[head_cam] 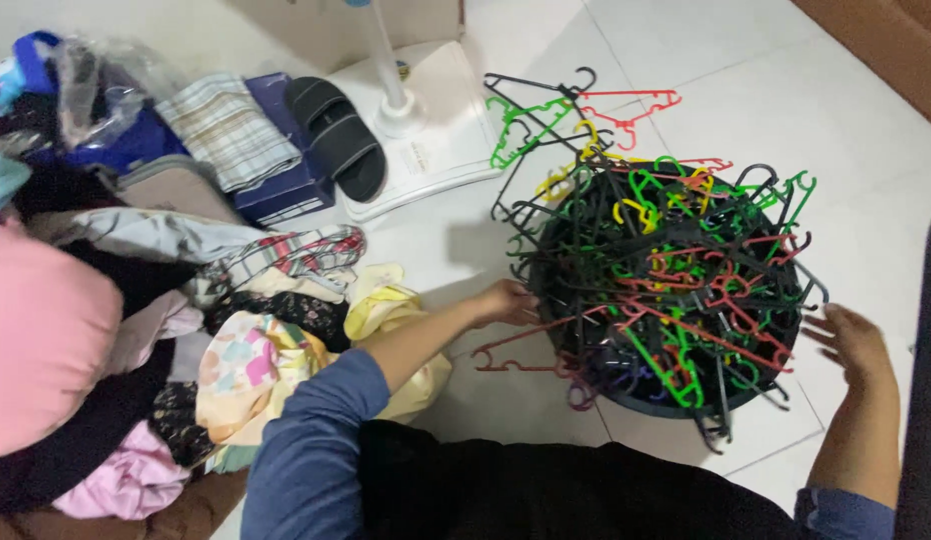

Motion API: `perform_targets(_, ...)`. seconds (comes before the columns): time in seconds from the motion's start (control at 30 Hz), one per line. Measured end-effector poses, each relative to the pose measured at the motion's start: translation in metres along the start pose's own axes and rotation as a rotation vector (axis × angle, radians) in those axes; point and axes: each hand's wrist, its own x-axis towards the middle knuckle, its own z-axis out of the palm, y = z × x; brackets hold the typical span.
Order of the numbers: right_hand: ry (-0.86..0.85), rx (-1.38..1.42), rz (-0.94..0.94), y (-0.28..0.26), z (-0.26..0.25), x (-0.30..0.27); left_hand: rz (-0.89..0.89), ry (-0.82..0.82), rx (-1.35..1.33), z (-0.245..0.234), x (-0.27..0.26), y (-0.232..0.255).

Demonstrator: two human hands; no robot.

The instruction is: The recorder is organizing a mattress and pillows, then untangling a large pile of clothes hangers.

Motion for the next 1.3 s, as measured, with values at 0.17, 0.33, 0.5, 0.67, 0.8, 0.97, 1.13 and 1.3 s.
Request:
perform_targets(0.17,0.474,-0.319,-0.42,-0.019,-0.031,-0.023,0.092,-0.166,-0.006,0.071,0.054,0.006)
perform_targets(0.33,0.436,-0.306,-0.755,-0.117,0.036,-0.079,0.276,-0.432,-0.26,0.145,0.123,-0.022)
perform_targets(0.5,0.218,-0.527,-0.853,-0.229,0.128,-0.159,1.393,-0.153,1.17,0.2,0.203,-0.118)
perform_targets(0.67,0.035,-0.605,-0.976,-0.286,0.198,-0.172,0.426,-0.283,0.301,0.167,0.174,-0.072)
perform_targets(0.8,-0.133,-0.734,-0.986,-0.308,0.273,-0.138,0.219,0.235,1.101,0.056,0.178,-0.063)
perform_targets(0.97,-0.104,-0.813,-0.9,-0.234,0.394,-0.044,0.261,0.868,0.941,-0.017,0.063,0.019)
perform_targets(1.13,-0.256,-0.993,-0.876,-0.168,0.475,-0.022,0.149,0.971,0.995,-0.066,0.052,0.0)
perform_targets(1.3,-0.237,-0.979,-0.875,-0.145,0.513,-0.007,-0.5,0.614,1.185,-0.052,0.012,0.034)
